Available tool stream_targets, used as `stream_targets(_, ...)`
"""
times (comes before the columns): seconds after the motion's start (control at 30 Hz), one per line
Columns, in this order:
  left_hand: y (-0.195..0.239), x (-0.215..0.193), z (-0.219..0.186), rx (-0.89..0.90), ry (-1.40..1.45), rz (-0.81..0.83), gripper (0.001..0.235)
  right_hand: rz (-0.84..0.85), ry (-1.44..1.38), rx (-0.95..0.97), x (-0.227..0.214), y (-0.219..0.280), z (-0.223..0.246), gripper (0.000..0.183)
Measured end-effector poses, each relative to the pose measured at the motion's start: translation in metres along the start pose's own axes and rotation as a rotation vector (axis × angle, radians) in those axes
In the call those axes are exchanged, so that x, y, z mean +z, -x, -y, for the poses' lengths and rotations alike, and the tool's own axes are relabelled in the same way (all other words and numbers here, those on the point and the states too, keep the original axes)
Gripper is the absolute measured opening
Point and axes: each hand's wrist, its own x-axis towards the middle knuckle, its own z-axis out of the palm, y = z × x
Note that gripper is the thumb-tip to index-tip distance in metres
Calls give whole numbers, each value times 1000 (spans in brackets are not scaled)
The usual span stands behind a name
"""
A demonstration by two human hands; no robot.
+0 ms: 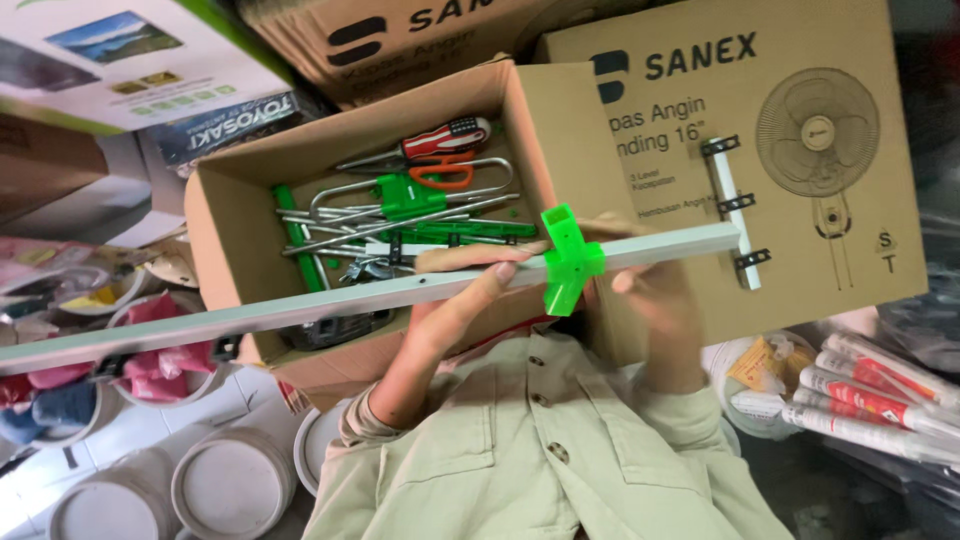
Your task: The person assembles components of a white metal frame using a green plastic connector piece and a screwdriver, retrieving various screws and parts from a cardboard box.
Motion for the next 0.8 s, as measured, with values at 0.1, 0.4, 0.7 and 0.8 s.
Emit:
stream_targets(0.1,22,-10,-41,41,12,-110,22,168,478,94,-25,-34,27,37)
stream_targets(0.4,22,-28,-63,117,-48,-338,20,748,1114,148,12,-132,-55,28)
stream_targets(0.7,16,-79,-44,115,-27,-304,16,831,1197,-143,45,-112,-214,56)
stream_targets(0.8,6,-97,-33,102,-101,-207,18,941,1454,21,70,-131,-222,53)
